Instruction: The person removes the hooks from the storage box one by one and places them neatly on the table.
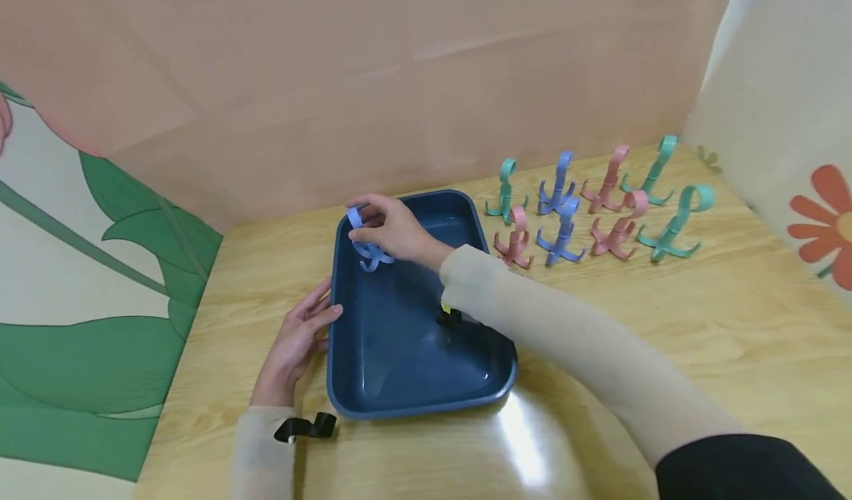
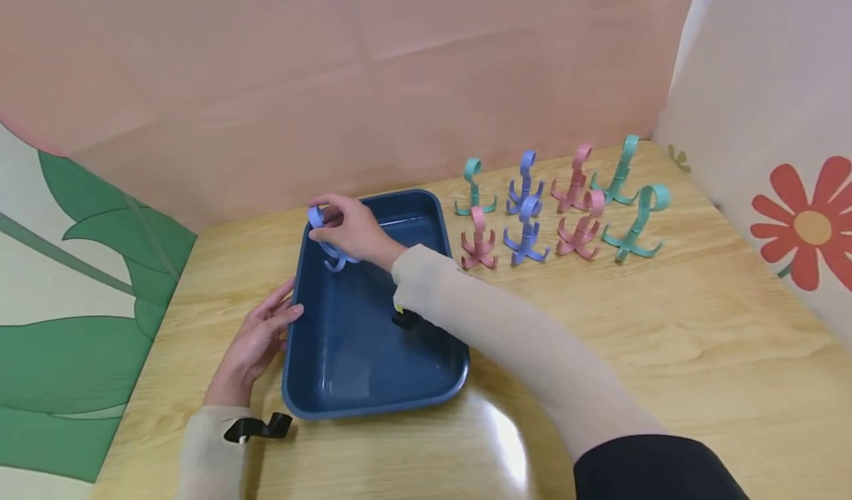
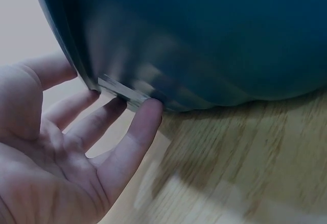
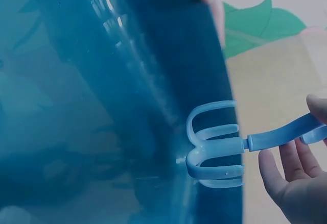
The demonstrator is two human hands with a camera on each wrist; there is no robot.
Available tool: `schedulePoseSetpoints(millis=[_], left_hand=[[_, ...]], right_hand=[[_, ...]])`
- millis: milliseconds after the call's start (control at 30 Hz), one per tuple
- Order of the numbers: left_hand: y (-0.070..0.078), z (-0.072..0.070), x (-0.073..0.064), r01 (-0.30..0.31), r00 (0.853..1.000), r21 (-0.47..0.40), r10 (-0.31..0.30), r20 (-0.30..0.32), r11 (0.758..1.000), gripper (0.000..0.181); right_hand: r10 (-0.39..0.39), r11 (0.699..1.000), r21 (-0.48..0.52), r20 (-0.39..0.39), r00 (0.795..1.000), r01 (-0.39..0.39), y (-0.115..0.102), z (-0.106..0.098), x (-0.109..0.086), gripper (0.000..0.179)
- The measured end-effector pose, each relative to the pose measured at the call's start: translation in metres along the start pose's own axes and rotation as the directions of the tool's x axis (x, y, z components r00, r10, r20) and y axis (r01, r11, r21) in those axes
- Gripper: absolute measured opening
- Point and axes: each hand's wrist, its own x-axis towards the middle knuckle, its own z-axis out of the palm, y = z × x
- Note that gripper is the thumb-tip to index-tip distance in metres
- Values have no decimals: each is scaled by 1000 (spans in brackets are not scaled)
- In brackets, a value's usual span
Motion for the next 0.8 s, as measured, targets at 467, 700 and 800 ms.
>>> schedulePoseSetpoints(millis=[467, 700, 800], left_hand=[[2, -17, -2, -5, 1000, 21, 5, -13, 1000, 67], [-4, -18, -5, 11, 1000, 0, -11, -19, 1000, 67], [-6, -19, -7, 14, 1000, 3, -14, -26, 1000, 66]], right_hand=[[-153, 988, -12, 44, 987, 153, -53, -62, -63, 49], [-152, 985, -86, -30, 988, 149, -67, -122, -127, 49], [-198, 974, -116, -44, 979, 192, -67, -151, -152, 50]])
